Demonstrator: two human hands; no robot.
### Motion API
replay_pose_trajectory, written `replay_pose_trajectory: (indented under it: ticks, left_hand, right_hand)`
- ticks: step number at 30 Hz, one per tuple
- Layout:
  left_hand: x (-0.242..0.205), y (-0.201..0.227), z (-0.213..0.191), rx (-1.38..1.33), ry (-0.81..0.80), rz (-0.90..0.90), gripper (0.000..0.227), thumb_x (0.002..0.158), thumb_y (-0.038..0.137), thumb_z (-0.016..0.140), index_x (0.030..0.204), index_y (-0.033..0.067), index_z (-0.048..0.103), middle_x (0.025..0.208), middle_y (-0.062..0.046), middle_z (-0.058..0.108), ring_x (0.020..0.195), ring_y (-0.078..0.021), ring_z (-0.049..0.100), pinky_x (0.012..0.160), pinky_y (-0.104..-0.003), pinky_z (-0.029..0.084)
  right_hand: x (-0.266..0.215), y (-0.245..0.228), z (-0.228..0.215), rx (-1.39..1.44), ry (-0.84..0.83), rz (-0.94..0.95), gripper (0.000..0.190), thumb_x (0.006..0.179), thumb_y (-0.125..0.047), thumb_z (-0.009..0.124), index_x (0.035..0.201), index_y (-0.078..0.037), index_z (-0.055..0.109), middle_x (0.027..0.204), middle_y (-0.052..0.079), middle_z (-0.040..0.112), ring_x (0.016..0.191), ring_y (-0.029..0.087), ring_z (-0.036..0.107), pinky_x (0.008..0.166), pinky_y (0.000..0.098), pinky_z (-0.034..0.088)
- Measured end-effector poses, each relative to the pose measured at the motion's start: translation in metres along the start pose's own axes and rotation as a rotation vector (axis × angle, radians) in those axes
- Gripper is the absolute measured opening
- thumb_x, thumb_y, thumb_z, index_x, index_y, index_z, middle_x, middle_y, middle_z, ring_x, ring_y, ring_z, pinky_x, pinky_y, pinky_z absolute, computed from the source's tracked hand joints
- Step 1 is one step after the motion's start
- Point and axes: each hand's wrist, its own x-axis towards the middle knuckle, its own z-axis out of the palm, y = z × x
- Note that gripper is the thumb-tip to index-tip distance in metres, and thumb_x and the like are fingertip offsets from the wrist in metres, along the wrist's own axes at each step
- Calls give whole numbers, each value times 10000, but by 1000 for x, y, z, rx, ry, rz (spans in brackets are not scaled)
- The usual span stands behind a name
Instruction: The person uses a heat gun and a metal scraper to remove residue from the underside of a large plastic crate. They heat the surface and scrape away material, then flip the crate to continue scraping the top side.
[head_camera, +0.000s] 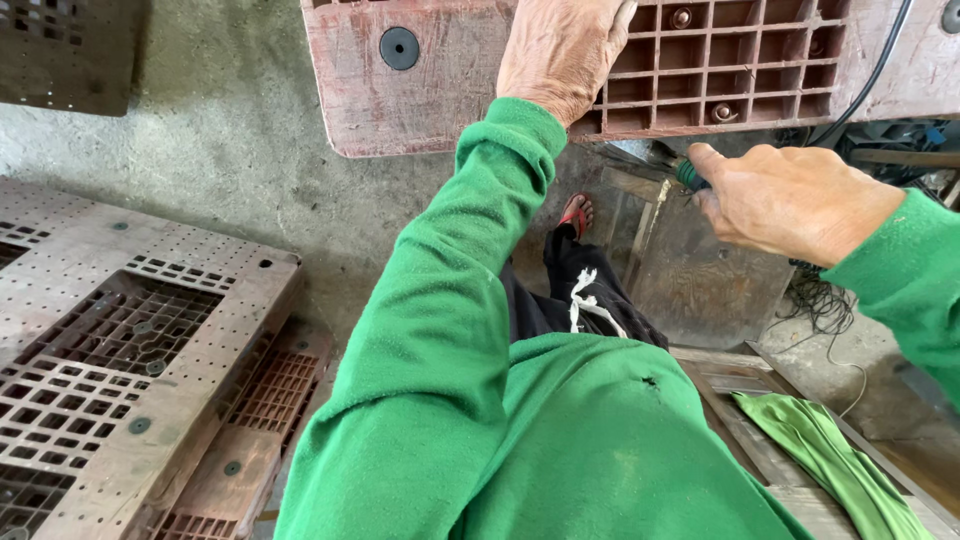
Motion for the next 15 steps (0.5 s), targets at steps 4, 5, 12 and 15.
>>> replay_pose_trajectory:
  ticks: [4,5,12,15]
  left_hand:
    - [2,-2,-4,-23,16,10,165,989,263,657,1042,112,700,854,-101,698,799,-305,664,777,-456,535]
    - [3,-1,-4,-36,3,2,174,991,265,657,1052,108,701,867,-108,702,813,-310,667,787,-457,537]
    - [5,5,-16,57,50,59,212,978,278,644,1087,104,695,975,-88,712,1002,-301,651,960,-481,481]
    - [6,6,-21,40,-12,43,222,999,278,644,1113,97,702,991,-91,708,1016,-303,638,966,-469,473]
  right_hand:
    - [-4,-5,3,-27,39,15,583,970,-315,536,1476,-61,398,807,197,742,691,393,730,615,492,609]
    - [-5,-7,5,-36,31,25,601,975,-311,534,1500,-63,381,804,191,744,685,385,735,607,487,610]
    - [-12,-14,13,-144,139,63,720,941,-230,578,1611,-122,339,819,153,737,647,347,749,517,470,589]
    - [-14,-19,13,-180,178,69,709,962,-198,570,1631,-136,347,805,164,719,630,337,741,467,444,566]
